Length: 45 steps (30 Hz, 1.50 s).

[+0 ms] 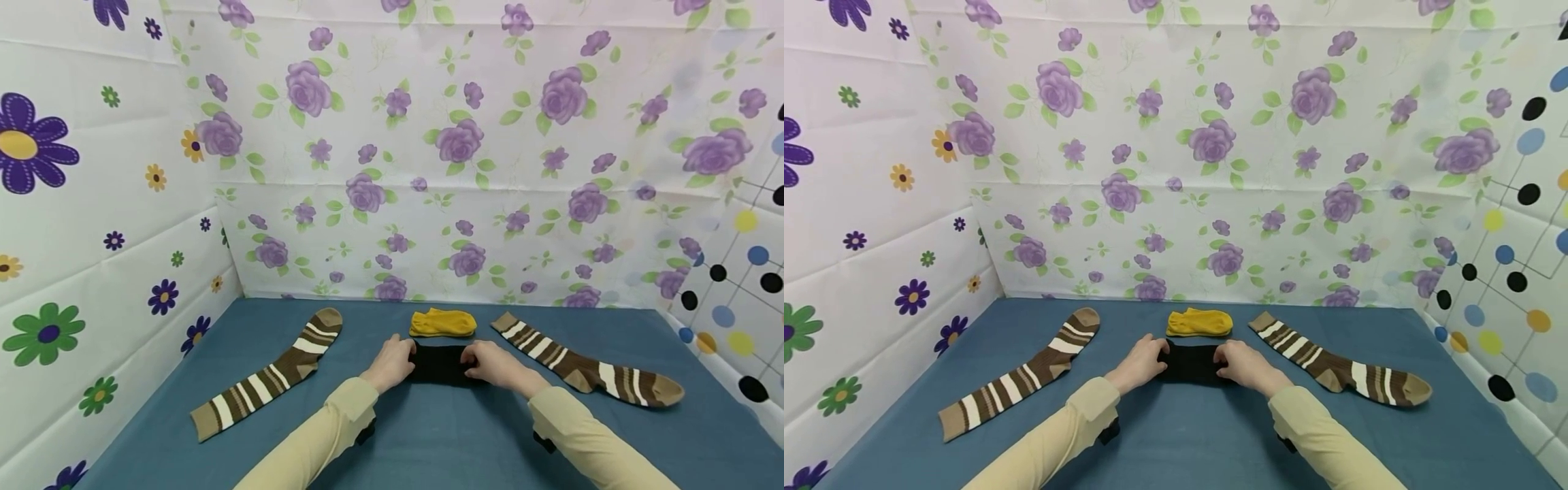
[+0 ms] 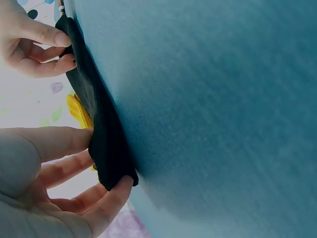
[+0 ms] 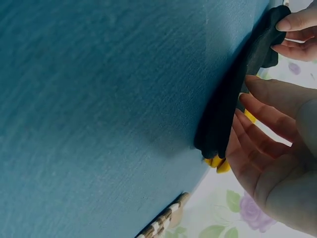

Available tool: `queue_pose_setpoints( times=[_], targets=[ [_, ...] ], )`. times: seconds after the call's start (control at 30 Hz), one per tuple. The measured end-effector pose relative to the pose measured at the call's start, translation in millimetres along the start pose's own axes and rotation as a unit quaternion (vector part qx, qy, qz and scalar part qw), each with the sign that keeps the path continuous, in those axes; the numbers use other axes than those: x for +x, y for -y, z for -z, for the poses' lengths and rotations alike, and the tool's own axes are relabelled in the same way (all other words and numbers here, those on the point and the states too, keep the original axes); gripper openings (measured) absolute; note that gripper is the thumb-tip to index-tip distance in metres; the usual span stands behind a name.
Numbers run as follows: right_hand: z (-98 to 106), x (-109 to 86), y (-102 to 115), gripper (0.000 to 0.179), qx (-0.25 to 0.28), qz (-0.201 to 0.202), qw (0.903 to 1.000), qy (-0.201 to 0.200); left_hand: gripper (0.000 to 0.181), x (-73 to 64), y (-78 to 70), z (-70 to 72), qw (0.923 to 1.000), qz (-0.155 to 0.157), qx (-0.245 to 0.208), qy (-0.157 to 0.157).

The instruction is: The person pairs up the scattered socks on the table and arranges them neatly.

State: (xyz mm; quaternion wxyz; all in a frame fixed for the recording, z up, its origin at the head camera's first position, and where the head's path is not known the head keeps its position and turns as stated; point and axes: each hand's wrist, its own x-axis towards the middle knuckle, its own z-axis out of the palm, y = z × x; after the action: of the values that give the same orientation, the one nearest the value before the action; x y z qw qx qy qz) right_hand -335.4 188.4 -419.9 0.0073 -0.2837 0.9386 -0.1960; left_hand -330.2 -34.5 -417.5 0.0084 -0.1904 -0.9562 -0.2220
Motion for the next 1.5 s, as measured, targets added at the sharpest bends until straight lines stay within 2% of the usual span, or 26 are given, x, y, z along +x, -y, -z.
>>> queue_pose_setpoints(
  times=[0.23, 0.57, 0.9, 1.0, 1.23, 1.5],
  targets=[
    [-1, 2.1, -1, 0.018, -0.004, -0.001, 1.0, -0.001, 0.019, 4.0, 3.1, -2.3, 1.0, -0.002, 0.002, -0.004],
    [-2, 9.1, -2, 0.021, -0.003, -0.024, 0.9997, -0.005, 0.019, 10.4, 5.4, -2.9, 0.9999, 0.013, 0.008, -0.002],
    [-3, 14.2, -8, 0.022, 0.0, -0.04, 0.9992, -0.001, 0.02, 12.8, 4.3, -1.9, 0.9998, 0.011, 0.019, -0.001],
    [-2, 13.7, -7, 0.022, -0.002, -0.037, 0.9993, 0.002, 0.019, 13.6, 4.4, -3.0, 0.9995, 0.015, 0.028, 0.003],
    [-1, 14.1, -5, 0.023, -0.011, -0.041, 0.999, 0.01, 0.013, 13.8, -0.6, -4.9, 0.9967, 0.012, 0.08, 0.012],
    [-2, 10.6, -4, 0.024, -0.015, -0.041, 0.999, 0.005, 0.014, 10.3, -2.8, -5.1, 0.9954, 0.02, 0.092, 0.018]
  ],
)
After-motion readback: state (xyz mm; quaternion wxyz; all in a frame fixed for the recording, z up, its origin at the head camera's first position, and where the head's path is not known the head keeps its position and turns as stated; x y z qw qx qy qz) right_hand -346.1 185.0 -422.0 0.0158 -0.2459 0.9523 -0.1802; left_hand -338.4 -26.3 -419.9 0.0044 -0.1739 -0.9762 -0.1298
